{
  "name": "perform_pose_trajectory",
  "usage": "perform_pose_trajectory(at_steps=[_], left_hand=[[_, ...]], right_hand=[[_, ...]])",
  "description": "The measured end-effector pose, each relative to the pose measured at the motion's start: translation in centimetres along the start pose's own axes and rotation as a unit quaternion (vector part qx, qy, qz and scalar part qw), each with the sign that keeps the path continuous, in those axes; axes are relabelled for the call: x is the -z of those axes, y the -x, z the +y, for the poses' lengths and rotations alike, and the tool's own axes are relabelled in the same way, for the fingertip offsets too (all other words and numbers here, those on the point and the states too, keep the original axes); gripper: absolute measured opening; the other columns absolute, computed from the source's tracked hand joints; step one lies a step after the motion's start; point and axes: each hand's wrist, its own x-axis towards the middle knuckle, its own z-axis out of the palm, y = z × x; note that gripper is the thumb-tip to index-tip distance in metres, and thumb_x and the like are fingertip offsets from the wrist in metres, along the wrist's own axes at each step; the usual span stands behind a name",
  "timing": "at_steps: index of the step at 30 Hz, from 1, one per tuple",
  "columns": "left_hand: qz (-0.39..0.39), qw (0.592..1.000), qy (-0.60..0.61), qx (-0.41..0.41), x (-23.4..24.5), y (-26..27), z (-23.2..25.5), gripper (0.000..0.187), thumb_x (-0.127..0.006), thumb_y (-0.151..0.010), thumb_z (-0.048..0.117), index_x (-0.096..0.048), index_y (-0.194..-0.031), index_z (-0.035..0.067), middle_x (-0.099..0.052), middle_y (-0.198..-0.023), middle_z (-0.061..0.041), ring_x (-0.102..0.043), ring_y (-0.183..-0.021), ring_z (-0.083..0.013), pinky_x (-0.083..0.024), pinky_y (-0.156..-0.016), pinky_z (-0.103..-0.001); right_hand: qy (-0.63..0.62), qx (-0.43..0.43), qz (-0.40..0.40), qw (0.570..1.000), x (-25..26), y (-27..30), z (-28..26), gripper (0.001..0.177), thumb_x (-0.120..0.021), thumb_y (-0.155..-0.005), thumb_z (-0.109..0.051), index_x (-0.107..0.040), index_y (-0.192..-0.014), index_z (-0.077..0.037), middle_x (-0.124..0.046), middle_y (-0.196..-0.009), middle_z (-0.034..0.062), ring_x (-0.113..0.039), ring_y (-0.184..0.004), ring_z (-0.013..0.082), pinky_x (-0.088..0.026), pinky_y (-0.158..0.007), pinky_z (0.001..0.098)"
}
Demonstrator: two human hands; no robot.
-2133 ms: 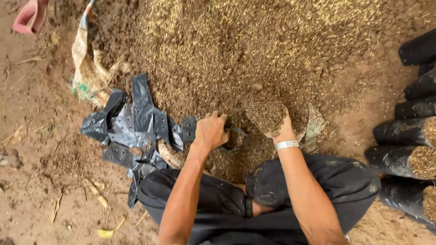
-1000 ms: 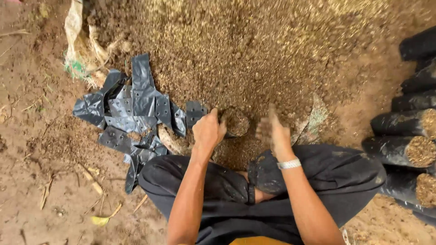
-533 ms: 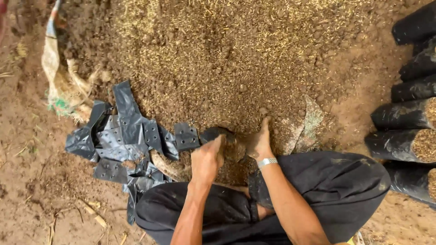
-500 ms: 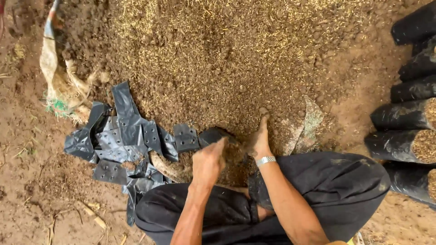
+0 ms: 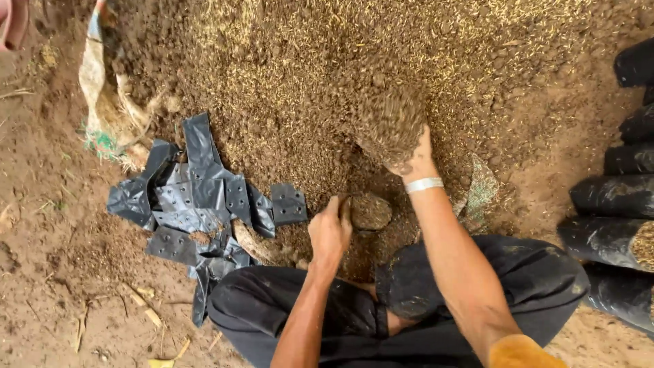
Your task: Filling small black plastic nursery bags with a soil and rice husk mixture by hand and arranging them in rows.
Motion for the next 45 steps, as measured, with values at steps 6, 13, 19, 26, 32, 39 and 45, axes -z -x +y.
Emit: perform_pose_trajectory(at_steps=[6, 13, 19, 26, 32, 39, 45], left_hand=[[-0.038, 0.962, -0.231, -0.144, -1.4, -2.9, -4.0, 0.024, -0.073, -0.088, 0.024, -0.072, -0.109, 0.013, -0.072, -0.100, -0.012, -0.074, -0.090, -0.0338, -0.063, -0.068, -0.046], [-0.113, 0.981, -0.111, -0.108, -3.7, -5.2, -6.7, 0.039, -0.070, -0.081, 0.009, -0.073, -0.121, 0.011, -0.077, -0.102, -0.014, -0.074, -0.098, -0.0413, -0.062, -0.080, -0.057], [-0.123, 0.989, -0.057, -0.059, -2.5, -5.0, -5.8, 0.031, -0.070, -0.082, 0.003, -0.079, -0.107, 0.020, -0.079, -0.094, -0.009, -0.076, -0.095, -0.0368, -0.061, -0.082, -0.051], [-0.123, 0.989, -0.046, -0.073, -3.1, -5.3, -7.2, 0.042, -0.068, -0.075, -0.008, -0.072, -0.115, 0.006, -0.074, -0.097, -0.018, -0.072, -0.097, -0.0443, -0.058, -0.083, -0.056], [-0.067, 0.982, 0.173, -0.023, -0.4, -0.5, -3.5, 0.023, -0.058, -0.096, 0.007, -0.071, -0.116, 0.005, -0.075, -0.100, -0.020, -0.072, -0.099, -0.0374, -0.056, -0.092, -0.051], [0.015, 0.911, 0.408, 0.063, -5.5, 0.9, -6.6, 0.082, -0.021, -0.109, 0.065, -0.064, -0.141, 0.004, -0.059, -0.143, -0.028, -0.049, -0.140, -0.0435, -0.031, -0.121, -0.052], [0.000, 0.921, 0.386, 0.047, -6.4, 4.1, -1.2, 0.104, -0.002, -0.098, 0.079, -0.025, -0.164, 0.002, -0.016, -0.169, -0.028, -0.012, -0.156, -0.0447, -0.001, -0.127, -0.059]], right_hand=[[0.100, 0.049, -0.021, 0.994, 3.4, 6.3, 0.7, 0.059, -0.057, -0.086, -0.041, -0.042, -0.139, -0.018, -0.038, -0.125, 0.0128, -0.040, -0.110, 0.0288, -0.031, -0.092, 0.0505], [0.174, 0.120, -0.048, 0.976, 0.6, 12.5, 0.6, 0.042, -0.061, -0.088, -0.023, -0.056, -0.128, -0.017, -0.053, -0.108, 0.0093, -0.054, -0.093, 0.0253, -0.044, -0.079, 0.0470], [0.256, 0.196, -0.050, 0.945, 1.4, 14.7, 0.6, 0.031, -0.065, -0.089, -0.005, -0.069, -0.118, -0.016, -0.069, -0.091, 0.0058, -0.069, -0.076, 0.0218, -0.058, -0.067, 0.0435], [0.617, 0.156, -0.040, 0.770, 7.3, 9.3, 6.4, 0.024, -0.072, -0.092, -0.036, -0.071, -0.086, -0.013, -0.062, -0.075, 0.0038, -0.070, -0.066, 0.0235, -0.061, -0.060, 0.0372], [0.501, 0.181, -0.026, 0.846, 7.2, 14.2, 4.0, 0.018, -0.070, -0.094, -0.012, -0.077, -0.110, -0.004, -0.075, -0.096, 0.0199, -0.075, -0.088, 0.0324, -0.064, -0.072, 0.0454], [0.175, 0.176, -0.064, 0.967, 6.1, 14.7, 7.8, 0.082, -0.034, -0.100, -0.077, -0.055, -0.148, -0.015, -0.045, -0.157, 0.0225, -0.034, -0.150, 0.0419, -0.029, -0.121, 0.0639], [0.108, 0.150, -0.084, 0.979, 1.5, 18.6, 8.1, 0.107, -0.011, -0.096, -0.081, 0.000, -0.165, -0.001, 0.011, -0.171, 0.0252, 0.009, -0.157, 0.0406, 0.007, -0.128, 0.0540]])
